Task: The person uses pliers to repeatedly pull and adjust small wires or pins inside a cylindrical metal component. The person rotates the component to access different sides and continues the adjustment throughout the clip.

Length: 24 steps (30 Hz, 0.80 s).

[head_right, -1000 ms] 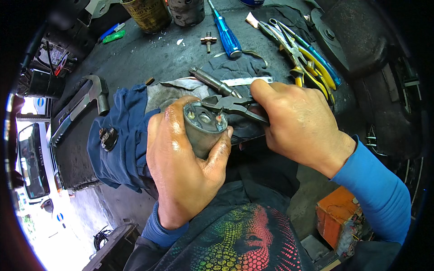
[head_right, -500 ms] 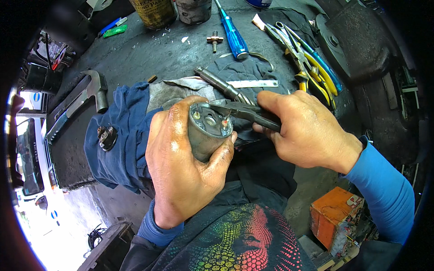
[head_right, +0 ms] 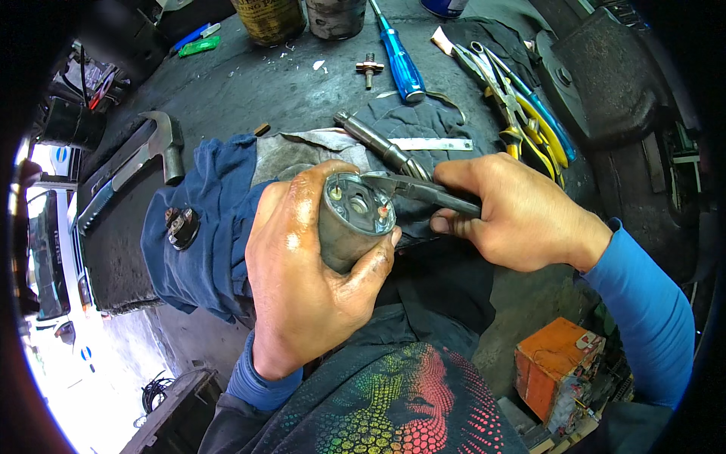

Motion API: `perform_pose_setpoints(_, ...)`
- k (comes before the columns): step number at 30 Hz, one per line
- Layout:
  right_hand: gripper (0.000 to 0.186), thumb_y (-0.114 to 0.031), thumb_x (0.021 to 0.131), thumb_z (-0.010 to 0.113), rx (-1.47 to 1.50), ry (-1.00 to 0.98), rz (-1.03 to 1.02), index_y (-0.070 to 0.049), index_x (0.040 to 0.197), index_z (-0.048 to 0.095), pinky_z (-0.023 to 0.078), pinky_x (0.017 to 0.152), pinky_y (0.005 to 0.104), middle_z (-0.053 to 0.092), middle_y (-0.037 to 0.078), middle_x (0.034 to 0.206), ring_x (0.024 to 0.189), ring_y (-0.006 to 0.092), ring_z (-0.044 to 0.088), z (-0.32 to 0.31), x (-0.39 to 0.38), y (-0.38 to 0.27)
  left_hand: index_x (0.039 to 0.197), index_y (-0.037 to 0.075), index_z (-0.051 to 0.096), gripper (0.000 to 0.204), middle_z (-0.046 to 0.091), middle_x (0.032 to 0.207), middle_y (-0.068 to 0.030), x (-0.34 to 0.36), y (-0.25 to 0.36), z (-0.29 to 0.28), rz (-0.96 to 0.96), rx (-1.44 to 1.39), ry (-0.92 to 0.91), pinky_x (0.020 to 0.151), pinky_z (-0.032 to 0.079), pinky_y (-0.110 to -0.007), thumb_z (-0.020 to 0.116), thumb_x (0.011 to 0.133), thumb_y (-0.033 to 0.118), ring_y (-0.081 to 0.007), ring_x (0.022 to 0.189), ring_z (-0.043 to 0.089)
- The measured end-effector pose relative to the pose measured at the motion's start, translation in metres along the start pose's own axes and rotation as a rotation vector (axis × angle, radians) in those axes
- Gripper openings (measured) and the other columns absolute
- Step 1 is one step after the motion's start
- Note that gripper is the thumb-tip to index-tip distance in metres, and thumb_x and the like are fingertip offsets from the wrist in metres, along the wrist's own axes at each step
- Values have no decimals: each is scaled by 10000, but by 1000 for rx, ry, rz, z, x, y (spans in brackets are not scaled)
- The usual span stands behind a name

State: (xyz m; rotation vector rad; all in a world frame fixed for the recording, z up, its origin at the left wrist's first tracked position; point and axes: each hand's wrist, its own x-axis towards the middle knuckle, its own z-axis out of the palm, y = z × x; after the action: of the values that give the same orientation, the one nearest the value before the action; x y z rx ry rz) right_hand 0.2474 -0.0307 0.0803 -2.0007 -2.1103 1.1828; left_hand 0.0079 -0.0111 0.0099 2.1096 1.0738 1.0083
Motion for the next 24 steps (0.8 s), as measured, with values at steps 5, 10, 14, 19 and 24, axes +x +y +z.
perform_pose_setpoints(5, 286, -128, 932, 865, 64, -87, -5, 15, 1081, 667, 520, 812, 469, 685, 217, 929, 907, 395, 683, -5, 6, 8, 1292, 16, 717, 595, 753, 1082, -180, 1, -4, -2, -3, -10, -23, 923, 569, -460, 952, 757, 131, -408, 1041, 712)
perform_pose_setpoints(10, 394, -262, 940, 892, -79, 209, -142, -1, 1097, 641, 531, 809, 520, 714, 230, 974, 936, 467, 706, -3, -7, 0, 1299, 20, 713, 587, 754, 1089, -180, 0, -4, -4, -40, -36, -24, 927, 572, -461, 949, 776, 139, -405, 1046, 715)
perform_pose_setpoints(14, 284, -179, 967, 828, -314, 183, -253, -12, 1028, 607, 518, 760, 542, 665, 203, 941, 903, 493, 669, -6, -13, 3, 1294, 26, 715, 574, 756, 1097, -179, 1, -2, -5, -53, -5, -43, 926, 573, -463, 947, 782, 137, -402, 1051, 716)
perform_pose_setpoints(19, 246, -101, 927, 813, -535, 346, -166, -12, 1071, 635, 538, 854, 526, 669, 199, 1109, 1012, 460, 673, 9, -27, 4, 1294, 30, 714, 577, 764, 1097, -174, 1, -2, -4, -52, 1, -29, 928, 572, -467, 950, 778, 134, -407, 1055, 711)
perform_pose_setpoints(24, 192, -73, 920, 779, -794, 559, -182, -60, 1080, 673, 541, 952, 506, 649, 156, 1127, 1068, 381, 707, 30, -29, -11, 1297, 32, 711, 589, 763, 1106, -175, 1, 1, -3, -47, 28, -31, 929, 570, -468, 957, 772, 131, -407, 1056, 709)
